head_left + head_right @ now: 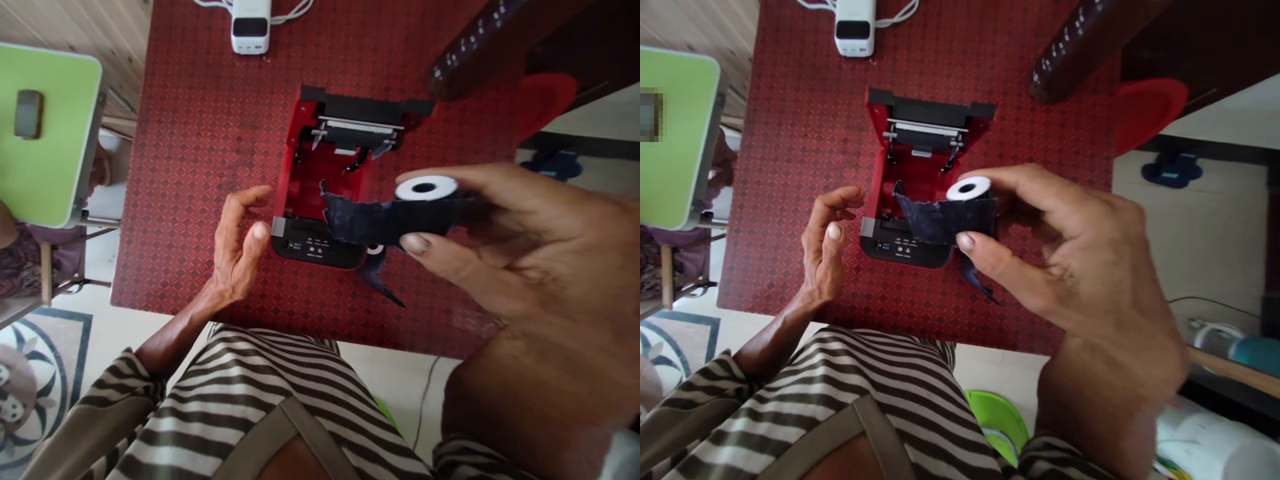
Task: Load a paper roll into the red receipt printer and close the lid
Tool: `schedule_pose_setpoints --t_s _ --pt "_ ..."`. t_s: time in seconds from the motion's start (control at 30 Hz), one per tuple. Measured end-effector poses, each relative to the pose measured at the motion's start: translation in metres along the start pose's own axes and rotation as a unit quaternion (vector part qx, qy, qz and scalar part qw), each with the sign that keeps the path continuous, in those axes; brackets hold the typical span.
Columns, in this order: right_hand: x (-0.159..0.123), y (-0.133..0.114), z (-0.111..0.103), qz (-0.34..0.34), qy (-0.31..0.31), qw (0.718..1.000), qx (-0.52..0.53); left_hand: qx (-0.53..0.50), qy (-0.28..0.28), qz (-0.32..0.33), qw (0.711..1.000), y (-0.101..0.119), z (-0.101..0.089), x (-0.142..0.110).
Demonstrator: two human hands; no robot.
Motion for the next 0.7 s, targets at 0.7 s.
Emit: schedule_pose_setpoints --t_s 0.7 --pt "0.04 -0.019 0.098 -0.11 -0.119 0.946 -0.281 0.011 -0.018 -0.008 1.0 0.051 0.013 -0.003"
Point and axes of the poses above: each hand's wrist, its own x-axis towards the middle knuckle, its own z-axis out of the palm, y = z × x, the point moved 8 cm from there along x, towards the middle knuckle, and after that the axes turned 4 degrees about y, right-handed, at the moved point
